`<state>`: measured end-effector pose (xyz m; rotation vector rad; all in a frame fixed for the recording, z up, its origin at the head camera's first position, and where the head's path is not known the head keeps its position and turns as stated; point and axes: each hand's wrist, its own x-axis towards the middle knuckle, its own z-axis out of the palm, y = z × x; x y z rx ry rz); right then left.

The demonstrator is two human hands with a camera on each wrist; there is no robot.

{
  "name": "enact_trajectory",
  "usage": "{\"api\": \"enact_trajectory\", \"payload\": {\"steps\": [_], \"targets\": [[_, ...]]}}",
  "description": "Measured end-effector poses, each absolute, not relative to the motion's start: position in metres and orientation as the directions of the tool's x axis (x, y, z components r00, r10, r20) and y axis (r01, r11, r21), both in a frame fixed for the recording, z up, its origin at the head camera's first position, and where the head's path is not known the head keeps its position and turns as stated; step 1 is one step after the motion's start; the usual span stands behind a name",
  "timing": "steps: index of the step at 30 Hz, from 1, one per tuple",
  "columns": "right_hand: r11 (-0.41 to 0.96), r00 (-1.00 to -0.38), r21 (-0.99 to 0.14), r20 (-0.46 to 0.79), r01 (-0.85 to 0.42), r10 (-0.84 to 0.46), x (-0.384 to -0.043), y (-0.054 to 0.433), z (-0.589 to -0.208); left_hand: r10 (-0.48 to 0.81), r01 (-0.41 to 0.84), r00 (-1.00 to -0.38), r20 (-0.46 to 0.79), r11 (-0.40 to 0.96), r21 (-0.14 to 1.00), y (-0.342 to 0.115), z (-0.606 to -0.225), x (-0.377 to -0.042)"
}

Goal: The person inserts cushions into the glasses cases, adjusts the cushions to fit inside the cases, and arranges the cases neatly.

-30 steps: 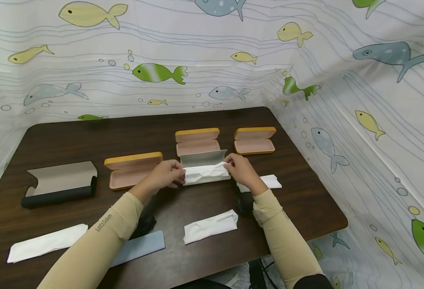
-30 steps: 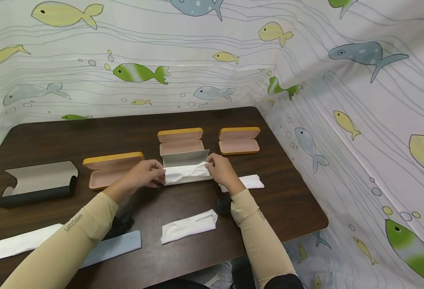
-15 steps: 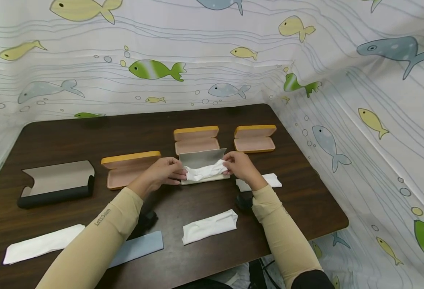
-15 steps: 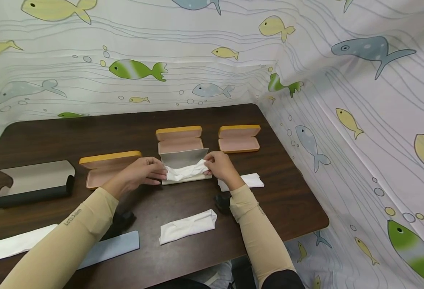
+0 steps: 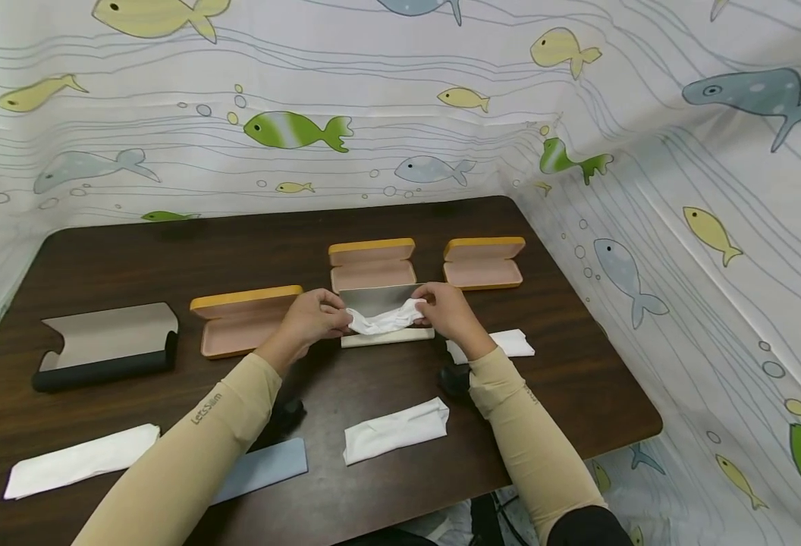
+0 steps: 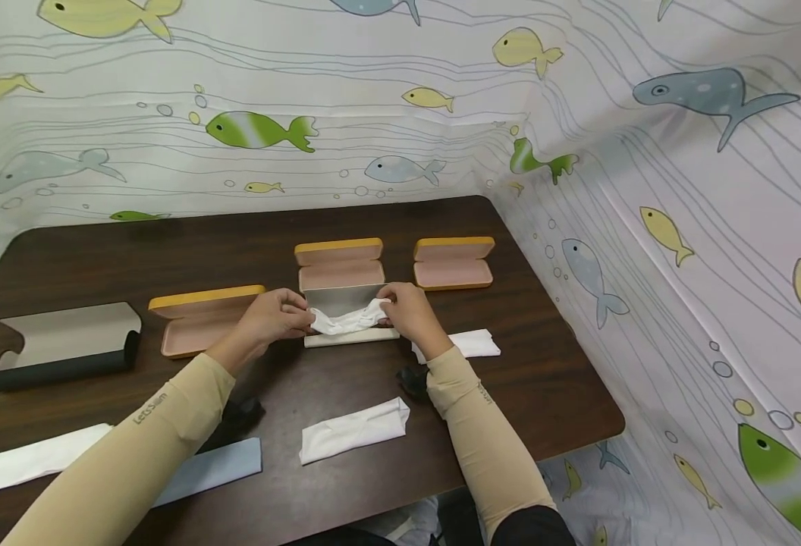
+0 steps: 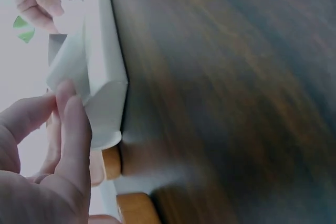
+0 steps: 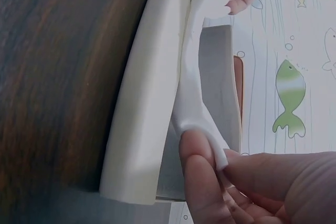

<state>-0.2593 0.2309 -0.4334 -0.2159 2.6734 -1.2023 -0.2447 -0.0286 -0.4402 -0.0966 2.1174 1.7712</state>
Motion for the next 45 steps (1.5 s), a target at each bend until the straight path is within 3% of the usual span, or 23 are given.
{"api": "enact_trajectory", "payload": {"steps": [7, 12, 16, 18, 24, 31, 40, 45], "targets": [[0.686, -0.972, -0.724, -0.106, -0.070, -0.211, -0.256, 0.230, -0.433, 0.182, -0.106, -0.965, -0.189, 0.388, 0.916, -0.033, -0.440, -0.242], [0.807, -0.978, -0.571, -0.029, -0.152, -0.205, -0.248, 0.228, -0.430, 0.216, 0.142, -0.976, 0.003, 0.630, 0.764, -0.033, -0.439, -0.238], [0.895, -0.972, -0.380, 0.095, -0.235, -0.215, -0.238, 0.226, -0.426, 0.325, 0.312, -0.941, 0.088, 0.742, 0.594, -0.031, -0.440, -0.232], [0.900, -0.962, -0.339, 0.114, -0.274, -0.250, -0.235, 0.225, -0.424, 0.388, 0.390, -0.914, 0.117, 0.763, 0.516, -0.031, -0.439, -0.229], [0.858, -0.904, -0.330, -0.035, -0.393, -0.427, -0.231, 0.222, -0.426, 0.586, 0.592, -0.803, 0.107, 0.765, 0.254, -0.028, -0.439, -0.221], [0.860, -0.870, -0.248, -0.107, -0.446, -0.482, -0.232, 0.218, -0.438, 0.588, 0.584, -0.809, 0.017, 0.801, 0.133, -0.025, -0.446, -0.216], [0.864, -0.891, -0.258, -0.023, -0.433, -0.454, -0.231, 0.210, -0.437, 0.583, 0.578, -0.812, 0.027, 0.799, 0.166, -0.024, -0.443, -0.212], [0.846, -0.859, -0.267, -0.102, -0.462, -0.501, -0.232, 0.206, -0.439, 0.588, 0.588, -0.807, 0.061, 0.790, 0.173, -0.025, -0.443, -0.212]]}}
